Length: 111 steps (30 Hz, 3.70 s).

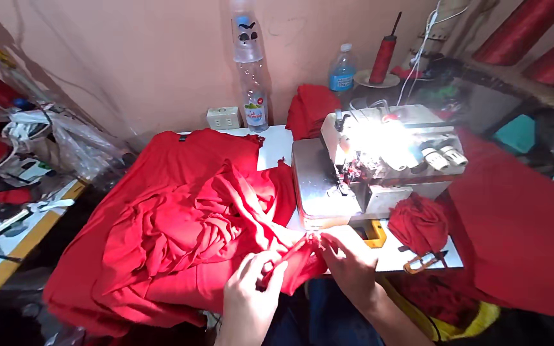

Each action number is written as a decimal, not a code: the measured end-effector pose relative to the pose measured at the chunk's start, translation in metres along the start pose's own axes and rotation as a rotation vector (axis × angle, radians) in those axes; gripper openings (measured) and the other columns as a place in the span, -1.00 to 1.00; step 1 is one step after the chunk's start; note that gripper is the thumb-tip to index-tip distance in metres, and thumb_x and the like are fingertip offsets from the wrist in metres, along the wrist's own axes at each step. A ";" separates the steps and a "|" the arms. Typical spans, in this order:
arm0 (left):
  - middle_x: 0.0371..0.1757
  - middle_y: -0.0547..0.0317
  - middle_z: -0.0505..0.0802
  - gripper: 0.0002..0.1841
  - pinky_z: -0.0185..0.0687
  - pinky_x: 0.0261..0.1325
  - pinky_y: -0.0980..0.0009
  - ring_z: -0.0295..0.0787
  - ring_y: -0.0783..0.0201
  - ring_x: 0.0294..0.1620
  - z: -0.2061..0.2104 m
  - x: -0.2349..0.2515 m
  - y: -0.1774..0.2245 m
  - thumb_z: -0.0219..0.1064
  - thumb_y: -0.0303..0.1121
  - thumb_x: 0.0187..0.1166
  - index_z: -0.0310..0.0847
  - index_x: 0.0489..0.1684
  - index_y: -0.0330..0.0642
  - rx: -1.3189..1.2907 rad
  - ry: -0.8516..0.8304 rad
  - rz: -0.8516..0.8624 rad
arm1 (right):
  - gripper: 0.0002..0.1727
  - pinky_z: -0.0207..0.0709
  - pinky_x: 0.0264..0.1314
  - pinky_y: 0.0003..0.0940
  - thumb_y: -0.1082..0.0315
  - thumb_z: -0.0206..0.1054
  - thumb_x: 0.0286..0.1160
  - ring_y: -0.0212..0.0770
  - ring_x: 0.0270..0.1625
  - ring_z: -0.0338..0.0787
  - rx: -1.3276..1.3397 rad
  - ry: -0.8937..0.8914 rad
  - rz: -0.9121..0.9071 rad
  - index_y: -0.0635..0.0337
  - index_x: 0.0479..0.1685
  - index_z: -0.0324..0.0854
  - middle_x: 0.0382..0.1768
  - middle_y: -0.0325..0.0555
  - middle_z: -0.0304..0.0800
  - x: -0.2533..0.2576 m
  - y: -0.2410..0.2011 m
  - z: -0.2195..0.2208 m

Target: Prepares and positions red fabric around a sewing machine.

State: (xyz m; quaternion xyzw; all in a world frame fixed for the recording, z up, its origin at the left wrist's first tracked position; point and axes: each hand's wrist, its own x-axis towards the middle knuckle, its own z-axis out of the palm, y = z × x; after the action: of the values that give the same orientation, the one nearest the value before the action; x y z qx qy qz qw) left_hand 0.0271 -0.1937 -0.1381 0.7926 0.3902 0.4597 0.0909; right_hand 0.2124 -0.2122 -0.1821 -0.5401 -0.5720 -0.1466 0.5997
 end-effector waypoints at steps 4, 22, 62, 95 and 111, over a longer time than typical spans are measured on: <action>-0.12 0.02 0.90 -0.78 0.67 0.04 0.21 0.84 0.16 -0.02 0.043 0.065 0.020 0.27 -0.35 0.56 0.85 -0.23 -0.21 0.018 -0.107 0.161 | -0.98 0.70 -0.12 -0.73 0.53 0.46 0.28 -0.64 -0.26 0.79 0.370 0.291 0.385 0.30 -0.41 0.79 -0.36 -0.30 0.84 0.010 0.017 -0.003; -0.05 -0.05 0.86 -0.75 0.32 0.37 -0.19 0.67 -0.09 0.23 0.119 0.171 0.023 0.37 -0.23 0.59 0.81 -0.08 -0.23 0.152 -0.668 -0.133 | -0.87 0.54 -0.48 -0.73 0.57 0.35 0.28 -0.65 -0.57 0.62 0.463 0.243 0.771 0.16 -0.50 0.59 -0.60 -0.44 0.65 0.024 0.037 -0.017; 0.24 -0.07 0.77 -0.68 0.31 0.58 0.21 0.50 0.10 0.45 0.062 0.179 0.022 0.21 -0.27 0.70 0.77 0.08 -0.32 -0.293 -0.792 0.244 | -0.71 0.66 0.02 -0.66 0.35 0.41 0.45 -0.62 -0.11 0.77 0.502 -0.369 0.367 0.36 0.04 0.72 -0.14 -0.21 0.85 0.097 0.044 -0.049; 0.15 0.00 0.76 -0.64 0.10 0.53 -0.16 0.50 0.05 0.40 0.047 0.198 0.032 0.24 -0.10 0.64 0.73 0.13 -0.17 -0.098 -1.134 0.471 | 0.14 0.52 0.24 -0.44 -0.45 -0.47 0.66 -0.46 0.07 0.71 0.565 -0.434 0.483 0.52 0.03 0.73 0.00 0.07 0.85 0.075 0.021 -0.058; -0.03 0.07 0.80 -0.70 0.25 0.40 0.02 0.55 0.11 0.24 0.067 0.184 0.017 0.36 -0.16 0.47 0.85 -0.17 -0.21 -0.149 -0.799 0.318 | -0.37 0.63 -0.03 -0.66 0.33 0.48 0.27 -0.48 -0.11 0.76 0.351 -0.085 0.273 0.51 0.36 0.49 0.02 0.12 0.76 0.029 0.049 -0.040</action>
State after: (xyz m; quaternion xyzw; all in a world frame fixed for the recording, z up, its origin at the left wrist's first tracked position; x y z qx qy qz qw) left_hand 0.1400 -0.0619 -0.0462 0.9497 0.1633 0.1522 0.2196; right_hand 0.2815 -0.2136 -0.1716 -0.5054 -0.5351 0.0607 0.6742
